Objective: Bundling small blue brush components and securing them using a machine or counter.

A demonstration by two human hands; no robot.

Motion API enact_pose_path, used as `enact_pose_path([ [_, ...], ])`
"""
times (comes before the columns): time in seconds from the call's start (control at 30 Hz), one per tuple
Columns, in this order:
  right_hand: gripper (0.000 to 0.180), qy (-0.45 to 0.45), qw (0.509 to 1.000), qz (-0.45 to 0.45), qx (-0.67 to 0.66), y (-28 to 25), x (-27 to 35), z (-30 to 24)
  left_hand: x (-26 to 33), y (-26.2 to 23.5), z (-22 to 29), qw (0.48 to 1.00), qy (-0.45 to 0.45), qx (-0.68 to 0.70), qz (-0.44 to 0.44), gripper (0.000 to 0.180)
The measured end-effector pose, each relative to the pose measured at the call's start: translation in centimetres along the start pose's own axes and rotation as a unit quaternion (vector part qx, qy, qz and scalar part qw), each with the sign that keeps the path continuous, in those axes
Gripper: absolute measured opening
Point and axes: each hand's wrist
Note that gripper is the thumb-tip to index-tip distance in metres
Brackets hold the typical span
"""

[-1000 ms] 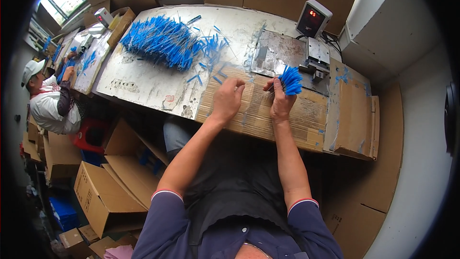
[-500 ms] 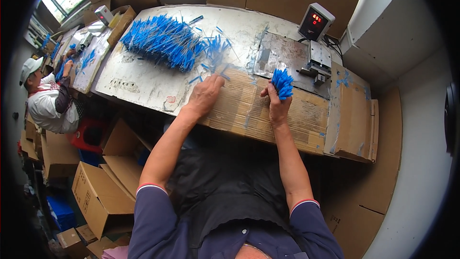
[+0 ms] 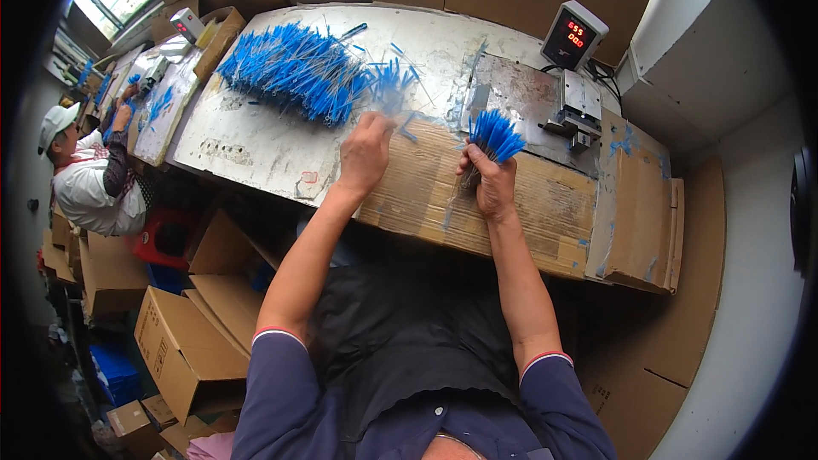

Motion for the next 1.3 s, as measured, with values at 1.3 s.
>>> enact_pose_path([
  [1.3,0.014,-0.032,0.997,0.048,-0.056,0.2,0.1,-0.3,0.6,5.9,9.4,0.907,-0.187,0.374,-0.059,0.016],
])
Point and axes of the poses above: each hand's wrist, its own x-axis away from the middle knuckle, its own y-axis out of the palm, z = x × y, and after that the axes turned 6 degrees about x, right-handed
